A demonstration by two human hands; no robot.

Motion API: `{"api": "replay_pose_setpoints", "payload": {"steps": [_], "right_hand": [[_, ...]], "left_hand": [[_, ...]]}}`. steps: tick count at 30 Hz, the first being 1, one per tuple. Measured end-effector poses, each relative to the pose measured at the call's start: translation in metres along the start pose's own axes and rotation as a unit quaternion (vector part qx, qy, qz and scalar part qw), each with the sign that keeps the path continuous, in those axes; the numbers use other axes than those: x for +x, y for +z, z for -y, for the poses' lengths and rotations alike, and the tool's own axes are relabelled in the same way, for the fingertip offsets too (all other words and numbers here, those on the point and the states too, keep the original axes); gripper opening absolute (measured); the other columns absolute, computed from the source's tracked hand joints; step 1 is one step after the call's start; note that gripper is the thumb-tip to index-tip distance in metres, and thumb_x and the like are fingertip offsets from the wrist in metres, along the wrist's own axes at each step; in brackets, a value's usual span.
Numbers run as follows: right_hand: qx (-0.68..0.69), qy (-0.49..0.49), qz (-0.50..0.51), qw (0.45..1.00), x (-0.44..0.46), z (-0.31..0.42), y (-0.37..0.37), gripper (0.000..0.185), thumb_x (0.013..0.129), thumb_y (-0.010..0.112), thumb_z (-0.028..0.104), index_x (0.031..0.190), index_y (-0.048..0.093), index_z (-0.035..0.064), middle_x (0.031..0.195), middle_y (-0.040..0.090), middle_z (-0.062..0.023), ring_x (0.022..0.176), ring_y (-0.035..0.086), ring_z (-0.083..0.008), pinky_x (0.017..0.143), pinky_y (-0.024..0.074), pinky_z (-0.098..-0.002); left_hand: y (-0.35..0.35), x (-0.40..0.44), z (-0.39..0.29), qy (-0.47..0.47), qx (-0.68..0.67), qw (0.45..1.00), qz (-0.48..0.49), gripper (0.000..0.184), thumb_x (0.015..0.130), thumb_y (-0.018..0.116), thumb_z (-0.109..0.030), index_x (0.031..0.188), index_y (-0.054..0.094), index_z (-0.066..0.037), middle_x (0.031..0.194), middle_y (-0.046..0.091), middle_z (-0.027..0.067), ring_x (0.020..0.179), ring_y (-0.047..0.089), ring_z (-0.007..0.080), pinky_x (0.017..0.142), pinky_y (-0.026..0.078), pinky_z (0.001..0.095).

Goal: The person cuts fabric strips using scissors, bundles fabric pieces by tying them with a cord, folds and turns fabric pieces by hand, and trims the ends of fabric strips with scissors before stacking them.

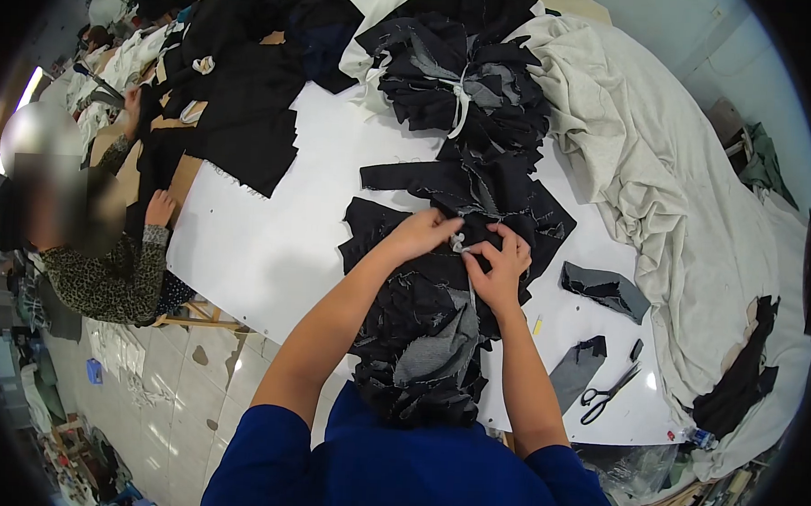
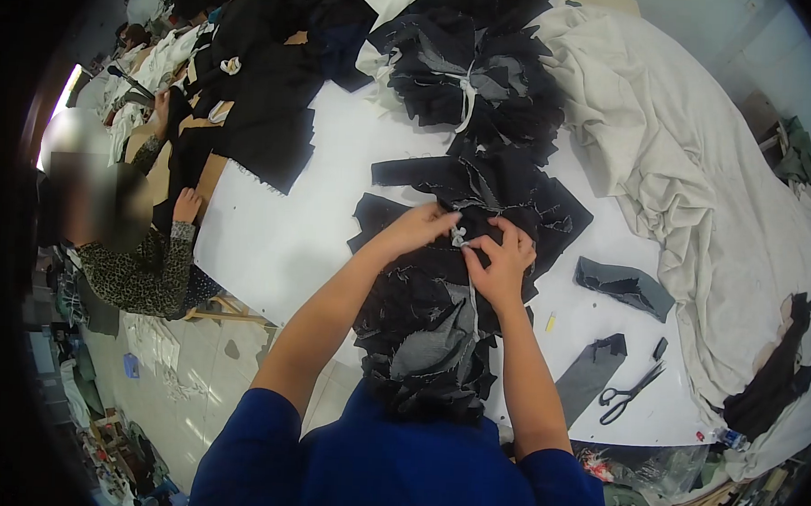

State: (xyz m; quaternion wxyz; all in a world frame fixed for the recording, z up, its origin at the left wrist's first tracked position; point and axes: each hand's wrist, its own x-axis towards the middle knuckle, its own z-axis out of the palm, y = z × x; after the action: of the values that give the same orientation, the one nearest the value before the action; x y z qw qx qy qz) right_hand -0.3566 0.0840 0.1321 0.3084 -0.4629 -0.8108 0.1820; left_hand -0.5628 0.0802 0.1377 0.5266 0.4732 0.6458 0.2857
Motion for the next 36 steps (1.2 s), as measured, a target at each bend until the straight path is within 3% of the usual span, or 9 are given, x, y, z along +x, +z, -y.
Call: {"api": "replay_pose_setpoints", "payload": {"steps": [5, 9, 12, 15, 19, 23, 25, 27, 36], "right_hand": [[0.005, -0.005, -0.008, 1.0, -0.001, -0.004, 0.001, 0.012, 0.074, 0.077, 0.025, 0.084, 0.072, 0.0205, 0.13, 0.053, -0.0014, 0.122, 0.039, -0.0303, 0.1, 0.0261, -0.0454], [0.0, -0.003, 0.001, 1.0, 0.001, 0.009, -0.01, 0.023, 0.07, 0.08, 0.033, 0.088, 0.072, 0.0221, 0.13, 0.051, -0.0028, 0.122, 0.038, -0.0305, 0.1, 0.0261, -0.0466], [-0.006, -0.001, 0.016, 1.0, 0.0, 0.008, -0.009, 0.034, 0.064, 0.083, 0.041, 0.092, 0.073, 0.024, 0.13, 0.049, -0.0042, 0.123, 0.037, -0.0308, 0.1, 0.0259, -0.0477], [-0.013, -0.001, 0.01, 1.0, -0.001, 0.0, -0.004, 0.031, 0.066, 0.082, 0.039, 0.092, 0.073, 0.0249, 0.13, 0.049, -0.0042, 0.124, 0.036, -0.0309, 0.1, 0.0255, -0.0482], [-0.006, -0.004, 0.01, 1.0, -0.004, -0.001, -0.007, 0.025, 0.069, 0.08, 0.036, 0.091, 0.074, 0.0256, 0.131, 0.048, -0.0048, 0.125, 0.036, -0.0318, 0.102, 0.0248, -0.049], [-0.012, -0.038, -0.002, 0.999, -0.002, 0.011, -0.011, 0.024, 0.067, 0.079, 0.034, 0.088, 0.073, 0.0261, 0.132, 0.05, -0.0045, 0.124, 0.039, -0.0315, 0.099, 0.0268, -0.0488], [-0.011, -0.055, -0.007, 0.998, 0.001, 0.02, -0.016, 0.019, 0.069, 0.077, 0.029, 0.086, 0.072, 0.0247, 0.131, 0.052, -0.0034, 0.124, 0.042, -0.0298, 0.098, 0.0276, -0.0479], [0.004, -0.076, -0.015, 0.997, -0.001, 0.025, -0.019, 0.012, 0.074, 0.074, 0.022, 0.086, 0.071, 0.0205, 0.123, 0.06, -0.0009, 0.123, 0.046, -0.028, 0.098, 0.0274, -0.0472], [-0.044, 0.014, -0.006, 0.999, -0.058, 0.058, -0.029, 0.023, 0.076, 0.075, 0.029, 0.092, 0.07, 0.0126, 0.118, 0.058, -0.0083, 0.116, 0.048, -0.028, 0.097, 0.0289, -0.0463]], "left_hand": [[0.012, -0.015, -0.015, 0.062, 0.305, 0.949, -0.051, 0.043, 0.086, 0.064, -0.05, 0.094, 0.07, -0.008, 0.088, 0.069, 0.015, 0.091, 0.067, 0.0364, 0.076, 0.052, 0.0417], [-0.014, -0.018, 0.006, 0.124, 0.093, 0.988, 0.004, 0.03, 0.095, 0.058, -0.033, 0.088, 0.066, -0.005, 0.079, 0.063, 0.0075, 0.074, 0.06, 0.0203, 0.068, 0.047, 0.034], [-0.02, -0.038, -0.007, -0.021, -0.147, 0.988, 0.047, 0.03, 0.1, 0.053, -0.03, 0.087, 0.061, -0.004, 0.077, 0.055, -0.0032, 0.071, 0.048, 0.0081, 0.062, 0.039, 0.0248], [-0.032, -0.06, -0.03, 0.037, -0.436, 0.894, 0.095, 0.025, 0.101, 0.053, -0.027, 0.089, 0.06, -0.006, 0.078, 0.054, -0.002, 0.07, 0.047, 0.0085, 0.062, 0.039, 0.0237], [-0.073, -0.064, -0.042, 0.067, -0.505, 0.858, 0.066, 0.022, 0.102, 0.052, -0.026, 0.103, 0.059, -0.005, 0.088, 0.058, 0.003, 0.073, 0.052, 0.0107, 0.066, 0.042, 0.0232], [-0.051, -0.05, -0.014, 0.116, -0.042, 0.991, -0.056, 0.028, 0.099, 0.051, -0.022, 0.121, 0.059, -0.006, 0.111, 0.065, 0.0075, 0.1, 0.06, 0.0186, 0.086, 0.048, 0.033], [-0.035, -0.029, 0.011, 0.261, 0.201, 0.941, -0.078, 0.032, 0.096, 0.052, -0.027, 0.119, 0.062, -0.007, 0.116, 0.065, 0.0131, 0.106, 0.059, 0.0315, 0.089, 0.048, 0.0423], [-0.023, -0.032, 0.004, 0.192, 0.351, 0.914, -0.067, 0.031, 0.094, 0.055, -0.032, 0.118, 0.064, -0.014, 0.117, 0.065, 0.0106, 0.11, 0.056, 0.0352, 0.09, 0.046, 0.0451], [0.018, -0.036, -0.012, 0.166, 0.419, 0.892, 0.007, 0.032, 0.086, 0.057, -0.035, 0.109, 0.071, -0.017, 0.119, 0.06, 0.0145, 0.117, 0.048, 0.0325, 0.096, 0.032, 0.0479]]}}
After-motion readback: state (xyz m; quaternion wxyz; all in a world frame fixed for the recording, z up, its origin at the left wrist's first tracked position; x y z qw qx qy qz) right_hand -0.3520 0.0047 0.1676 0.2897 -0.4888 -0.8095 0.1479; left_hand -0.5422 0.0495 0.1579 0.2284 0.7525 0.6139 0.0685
